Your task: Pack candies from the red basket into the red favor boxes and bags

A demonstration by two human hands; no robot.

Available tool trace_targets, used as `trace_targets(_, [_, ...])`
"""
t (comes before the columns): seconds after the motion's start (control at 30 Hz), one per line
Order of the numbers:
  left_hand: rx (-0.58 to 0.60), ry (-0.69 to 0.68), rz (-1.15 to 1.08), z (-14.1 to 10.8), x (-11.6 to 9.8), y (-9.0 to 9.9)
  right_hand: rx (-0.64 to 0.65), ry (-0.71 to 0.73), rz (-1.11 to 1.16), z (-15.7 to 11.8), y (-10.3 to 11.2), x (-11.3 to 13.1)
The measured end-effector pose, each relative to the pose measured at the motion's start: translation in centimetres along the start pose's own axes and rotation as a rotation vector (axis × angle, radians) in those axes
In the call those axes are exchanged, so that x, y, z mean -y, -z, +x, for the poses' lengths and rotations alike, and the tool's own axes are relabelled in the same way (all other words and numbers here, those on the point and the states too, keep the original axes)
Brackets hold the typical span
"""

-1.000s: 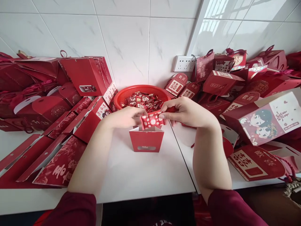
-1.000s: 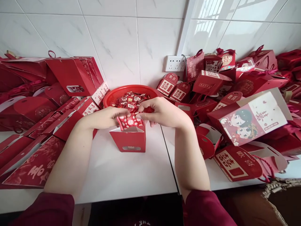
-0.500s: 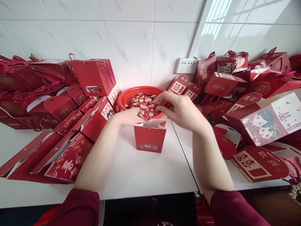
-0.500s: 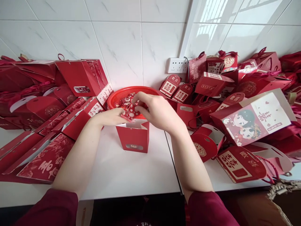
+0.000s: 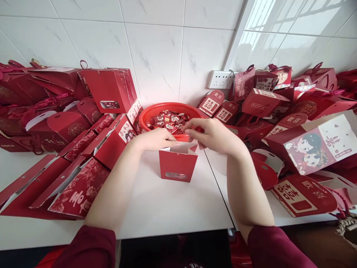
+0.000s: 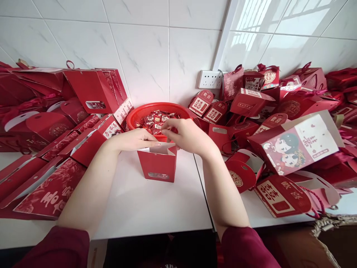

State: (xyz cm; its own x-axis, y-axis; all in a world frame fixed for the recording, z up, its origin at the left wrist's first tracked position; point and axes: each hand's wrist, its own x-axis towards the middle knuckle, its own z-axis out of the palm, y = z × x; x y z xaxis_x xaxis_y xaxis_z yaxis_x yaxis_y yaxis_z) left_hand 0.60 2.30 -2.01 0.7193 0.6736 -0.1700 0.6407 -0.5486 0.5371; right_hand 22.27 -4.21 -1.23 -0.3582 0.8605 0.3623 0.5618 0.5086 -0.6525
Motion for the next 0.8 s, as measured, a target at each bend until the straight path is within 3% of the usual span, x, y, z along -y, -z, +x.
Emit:
trace_targets(0.13, [0.001, 0.023, 0.006, -0.4, -0.7, 0.0, -0.457, 0.055, 0.157, 2.4, -1.8, -2.6])
trace_targets(0.17, [0.007, 0.033, 0.012, -0.5, -0.9, 0.0, -0.523, 0.07, 0.174, 3.3, -2.5, -3.7])
trace_targets(0.23, [0.02, 0.054, 0.024, -0.9, -1.3, 0.1, -0.535, 0.093, 0.099, 4.7, -4.0, -5.7])
trace_targets(0.3, [0.021, 0.086, 0.051, -1.4, -1.4, 0.5, -0.45, 0.069, -0.084, 5.5, -4.6, -7.0])
trace_targets(0.37, [0.031, 0.12, 0.087, -2.2, -1.3, 1.0, -0.286, 0.024, -0.194, 5.2, -4.1, -7.0])
trace_targets(0.53, [0.102, 0.053, 0.094, -4.0, -0.8, 2.2, 0.046, 0.021, -0.055, 1.7, 0.3, -3.0])
trace_targets(0.67, [-0.03, 0.085, 0.142, -4.0, -1.0, 2.1, 0.333, -0.029, -0.082, -0.2, 2.0, -0.9])
trace_targets(0.73, [-0.074, 0.085, 0.148, -3.5, -1.1, 1.8, 0.363, -0.078, -0.168, -0.4, 1.7, -0.8])
trace_targets(0.8, [-0.116, 0.071, 0.162, -3.0, -1.0, 1.6, 0.312, -0.084, -0.24, -0.1, 1.1, -1.2])
